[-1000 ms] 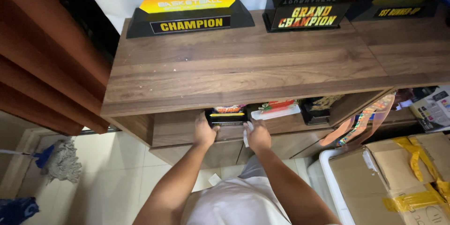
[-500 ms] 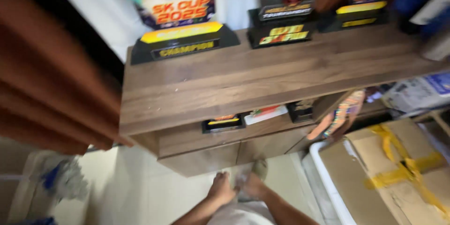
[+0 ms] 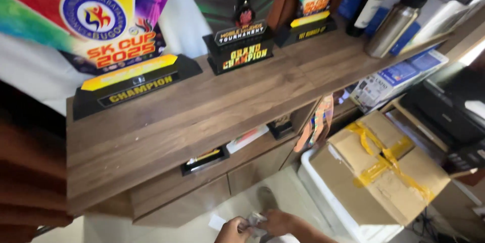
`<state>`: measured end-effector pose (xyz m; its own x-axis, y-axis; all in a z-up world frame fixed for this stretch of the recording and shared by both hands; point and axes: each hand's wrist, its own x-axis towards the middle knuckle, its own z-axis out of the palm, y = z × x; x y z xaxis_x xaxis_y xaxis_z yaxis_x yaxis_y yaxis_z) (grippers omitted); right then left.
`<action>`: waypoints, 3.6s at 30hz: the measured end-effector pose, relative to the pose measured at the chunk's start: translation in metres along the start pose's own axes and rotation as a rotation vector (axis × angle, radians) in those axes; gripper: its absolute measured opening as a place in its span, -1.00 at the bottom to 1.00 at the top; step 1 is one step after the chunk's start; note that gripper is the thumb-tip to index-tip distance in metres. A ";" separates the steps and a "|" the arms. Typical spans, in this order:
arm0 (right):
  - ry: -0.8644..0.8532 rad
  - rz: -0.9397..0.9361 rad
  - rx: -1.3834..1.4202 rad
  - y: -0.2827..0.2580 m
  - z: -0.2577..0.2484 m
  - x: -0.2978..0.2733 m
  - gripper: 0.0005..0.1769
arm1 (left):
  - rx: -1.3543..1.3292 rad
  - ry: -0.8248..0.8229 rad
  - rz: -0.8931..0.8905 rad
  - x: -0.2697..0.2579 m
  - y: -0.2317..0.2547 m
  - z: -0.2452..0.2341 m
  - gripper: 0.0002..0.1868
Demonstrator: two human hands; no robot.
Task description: Cleaning and arranging trophies on a shelf.
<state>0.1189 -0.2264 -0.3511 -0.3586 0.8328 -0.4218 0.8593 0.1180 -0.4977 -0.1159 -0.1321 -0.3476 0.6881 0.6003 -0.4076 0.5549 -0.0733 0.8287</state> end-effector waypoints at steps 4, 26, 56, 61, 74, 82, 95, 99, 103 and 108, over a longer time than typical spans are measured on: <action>-0.010 0.309 0.480 -0.009 -0.107 -0.028 -0.64 | -0.077 0.075 0.109 0.011 0.087 -0.024 -0.66; 1.203 0.346 -0.143 0.109 -0.469 -0.122 -0.28 | 0.726 0.416 0.605 0.146 0.434 -0.088 -0.25; 1.343 0.467 0.083 0.026 -0.343 -0.114 -0.29 | 0.877 0.141 0.897 0.168 0.436 -0.092 -0.25; 1.340 0.751 0.589 -0.019 -0.204 -0.131 -0.38 | 0.627 -0.116 1.069 0.142 0.403 -0.054 -0.32; 1.672 0.578 1.537 -0.097 -0.011 -0.205 -0.78 | 0.395 -1.045 0.805 0.023 0.364 0.092 -0.49; 1.720 0.744 1.531 -0.128 0.076 -0.319 -0.80 | 0.531 -1.281 0.729 -0.038 0.386 0.239 -0.59; 2.108 1.199 1.356 -0.152 0.168 -0.443 -0.65 | 1.065 -1.485 2.096 -0.110 0.507 0.454 -0.81; 2.189 1.289 1.595 -0.149 0.178 -0.467 -0.65 | 0.508 -1.504 1.633 -0.114 0.495 0.513 -0.74; 2.133 1.450 1.797 -0.154 0.195 -0.491 -0.65 | 0.566 -1.452 1.482 -0.092 0.482 0.564 -0.74; 2.271 1.830 1.832 -0.142 0.251 -0.537 -0.63 | 0.841 -1.654 1.310 -0.103 0.514 0.626 -0.75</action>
<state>0.0979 -0.8258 -0.2445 0.3237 -0.6776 -0.6604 -0.5844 0.4058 -0.7027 0.3907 -0.7301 -0.1193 0.1350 -0.9744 -0.1799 -0.6728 -0.2234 0.7053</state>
